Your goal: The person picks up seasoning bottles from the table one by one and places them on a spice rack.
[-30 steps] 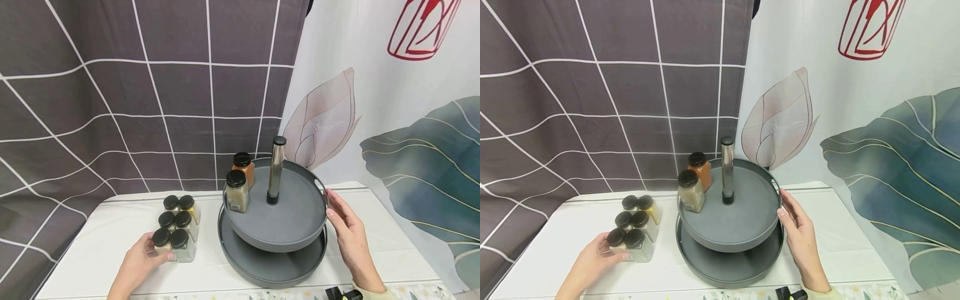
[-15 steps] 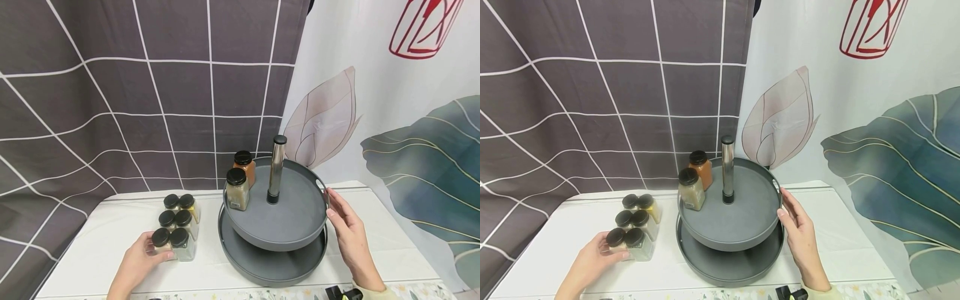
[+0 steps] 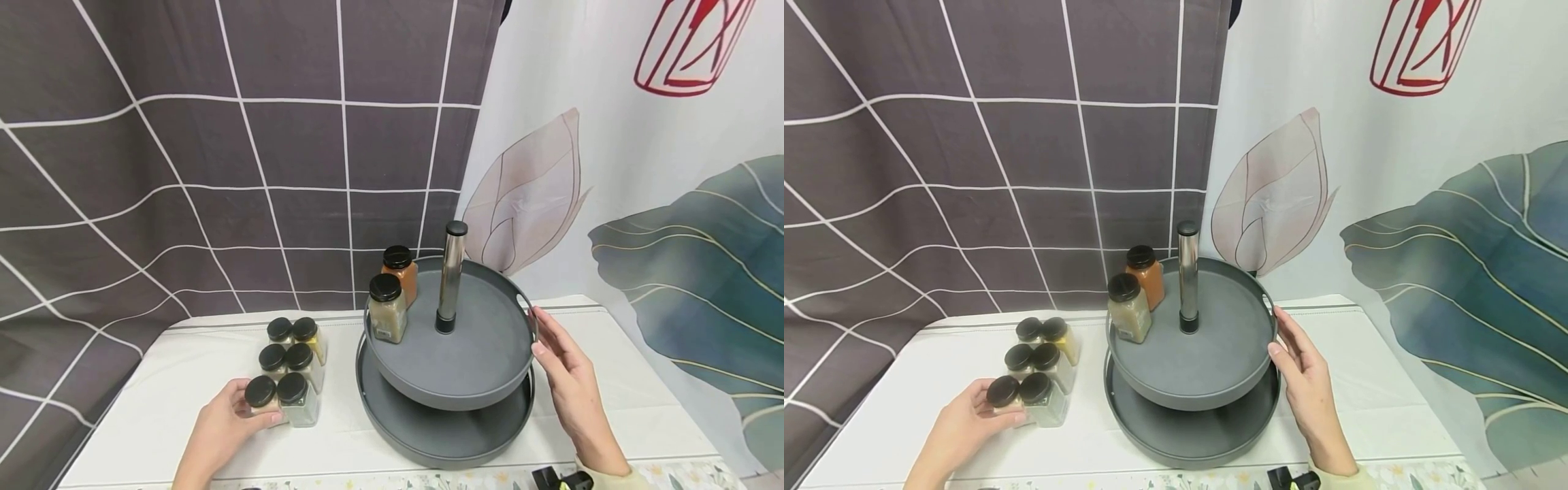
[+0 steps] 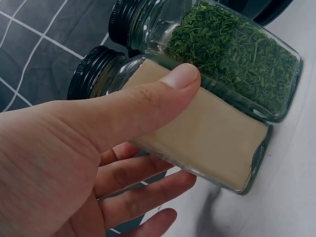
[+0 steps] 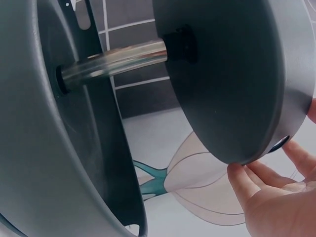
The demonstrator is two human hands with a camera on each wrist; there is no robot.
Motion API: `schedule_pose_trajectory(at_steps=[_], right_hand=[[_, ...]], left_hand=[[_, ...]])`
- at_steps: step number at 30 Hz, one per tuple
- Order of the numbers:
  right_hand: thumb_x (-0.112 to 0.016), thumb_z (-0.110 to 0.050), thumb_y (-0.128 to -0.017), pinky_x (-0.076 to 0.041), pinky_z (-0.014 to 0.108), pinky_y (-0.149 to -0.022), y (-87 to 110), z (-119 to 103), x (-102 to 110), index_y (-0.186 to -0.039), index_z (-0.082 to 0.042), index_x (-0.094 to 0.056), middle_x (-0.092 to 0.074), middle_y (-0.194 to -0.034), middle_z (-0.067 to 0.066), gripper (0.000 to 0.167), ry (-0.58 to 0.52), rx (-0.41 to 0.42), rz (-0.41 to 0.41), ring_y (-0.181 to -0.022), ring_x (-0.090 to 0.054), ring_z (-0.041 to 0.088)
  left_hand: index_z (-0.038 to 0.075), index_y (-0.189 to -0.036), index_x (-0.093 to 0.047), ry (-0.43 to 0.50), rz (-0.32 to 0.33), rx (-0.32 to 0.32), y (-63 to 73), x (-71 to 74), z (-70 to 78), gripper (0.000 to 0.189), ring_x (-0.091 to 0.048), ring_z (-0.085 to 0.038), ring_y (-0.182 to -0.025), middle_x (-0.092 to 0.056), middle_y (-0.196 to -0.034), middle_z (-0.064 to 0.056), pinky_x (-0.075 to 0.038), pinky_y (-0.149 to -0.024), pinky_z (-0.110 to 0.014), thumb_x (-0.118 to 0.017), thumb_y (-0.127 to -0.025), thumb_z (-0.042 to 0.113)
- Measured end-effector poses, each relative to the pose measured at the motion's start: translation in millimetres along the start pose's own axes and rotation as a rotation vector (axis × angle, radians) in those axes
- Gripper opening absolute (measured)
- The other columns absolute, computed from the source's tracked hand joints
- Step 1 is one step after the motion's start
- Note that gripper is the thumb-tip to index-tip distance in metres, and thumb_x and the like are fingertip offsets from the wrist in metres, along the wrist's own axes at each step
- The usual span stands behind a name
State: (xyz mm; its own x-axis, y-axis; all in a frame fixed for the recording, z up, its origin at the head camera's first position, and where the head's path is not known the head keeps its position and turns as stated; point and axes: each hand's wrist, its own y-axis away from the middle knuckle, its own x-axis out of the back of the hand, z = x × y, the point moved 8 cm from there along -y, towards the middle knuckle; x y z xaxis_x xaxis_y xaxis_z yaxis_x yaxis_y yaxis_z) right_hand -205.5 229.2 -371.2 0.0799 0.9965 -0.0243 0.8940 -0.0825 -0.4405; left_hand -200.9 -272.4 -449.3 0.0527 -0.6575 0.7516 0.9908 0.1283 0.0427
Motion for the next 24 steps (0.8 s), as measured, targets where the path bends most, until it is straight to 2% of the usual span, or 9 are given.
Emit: schedule_pose_trajectory(at_steps=[17, 24], right_hand=[[-0.044, 0.008, -0.102, -0.033, 0.013, -0.11, -0.5, -2.0, -1.7, -0.153, 0.007, -0.032, -0.04, -0.158, 0.009, 0.052, -0.032, 0.024, -0.06, -0.142, -0.038, 0.006], [-0.044, 0.009, -0.101, -0.031, 0.012, -0.111, 0.7, -0.6, -1.8, -0.154, 0.006, -0.028, -0.032, -0.161, 0.013, 0.055, -0.033, 0.016, -0.091, -0.144, -0.034, 0.005]], left_hand=[[-0.004, -0.124, -0.055, -0.002, 0.011, 0.002, 0.9, 2.5, 0.4, 0.085, -0.069, -0.039, -0.104, -0.068, -0.116, -0.027, -0.053, -0.089, -0.056, -0.091, -0.067, 0.047], [-0.003, -0.125, -0.056, -0.005, 0.027, 0.012, 2.6, 10.3, -3.6, 0.085, -0.068, -0.041, -0.106, -0.068, -0.118, -0.028, -0.052, -0.091, -0.057, -0.09, -0.068, 0.05]])
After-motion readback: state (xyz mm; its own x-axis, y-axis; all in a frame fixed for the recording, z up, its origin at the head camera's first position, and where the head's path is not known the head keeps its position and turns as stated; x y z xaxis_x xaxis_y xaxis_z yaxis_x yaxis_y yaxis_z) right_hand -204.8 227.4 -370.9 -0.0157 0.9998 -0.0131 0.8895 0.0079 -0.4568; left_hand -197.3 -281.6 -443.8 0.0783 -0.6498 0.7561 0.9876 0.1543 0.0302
